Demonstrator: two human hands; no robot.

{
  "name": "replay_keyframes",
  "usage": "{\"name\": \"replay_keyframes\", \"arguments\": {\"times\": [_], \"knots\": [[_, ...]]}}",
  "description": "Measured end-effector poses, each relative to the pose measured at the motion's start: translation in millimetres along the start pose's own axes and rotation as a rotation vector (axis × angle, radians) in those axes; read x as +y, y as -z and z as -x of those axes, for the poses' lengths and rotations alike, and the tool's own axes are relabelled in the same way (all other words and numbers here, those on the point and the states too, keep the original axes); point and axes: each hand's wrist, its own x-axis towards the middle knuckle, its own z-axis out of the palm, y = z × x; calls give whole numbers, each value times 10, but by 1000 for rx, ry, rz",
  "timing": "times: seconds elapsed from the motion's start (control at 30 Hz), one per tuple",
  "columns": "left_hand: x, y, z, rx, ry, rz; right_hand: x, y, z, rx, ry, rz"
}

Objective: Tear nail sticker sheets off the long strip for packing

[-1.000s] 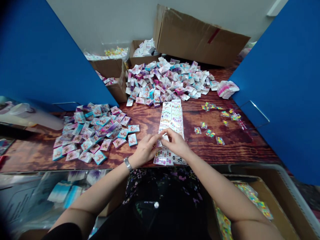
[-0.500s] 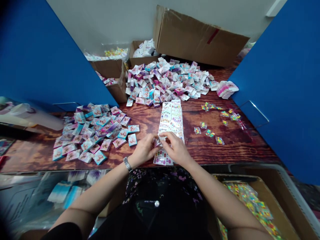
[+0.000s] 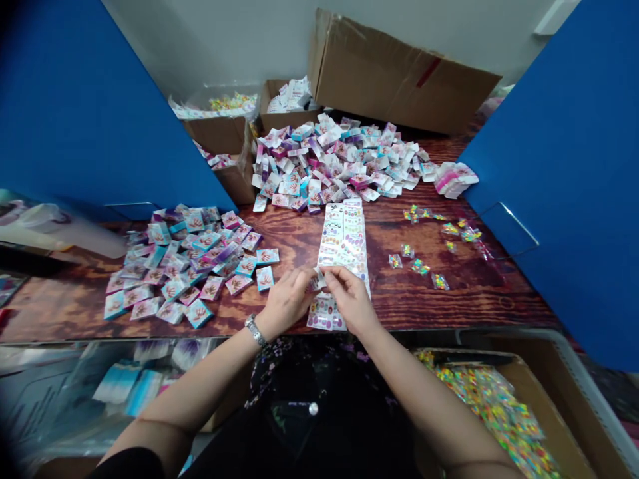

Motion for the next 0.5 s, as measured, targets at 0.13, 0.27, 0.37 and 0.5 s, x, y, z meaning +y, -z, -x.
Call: {"name": "replay_keyframes", "arguments": {"times": [0.13, 0.27, 0.37, 0.5], "knots": [[31, -13, 22, -12, 42, -22, 14, -22, -24, 36, 22, 33], [15, -76, 55, 22, 68, -30, 4, -36, -24, 64, 61, 191], [-2, -118, 71, 34, 35, -64, -59, -49, 4, 75, 128, 388], [21, -133, 79, 24, 43, -189, -109, -99, 92, 73, 345, 638]]}}
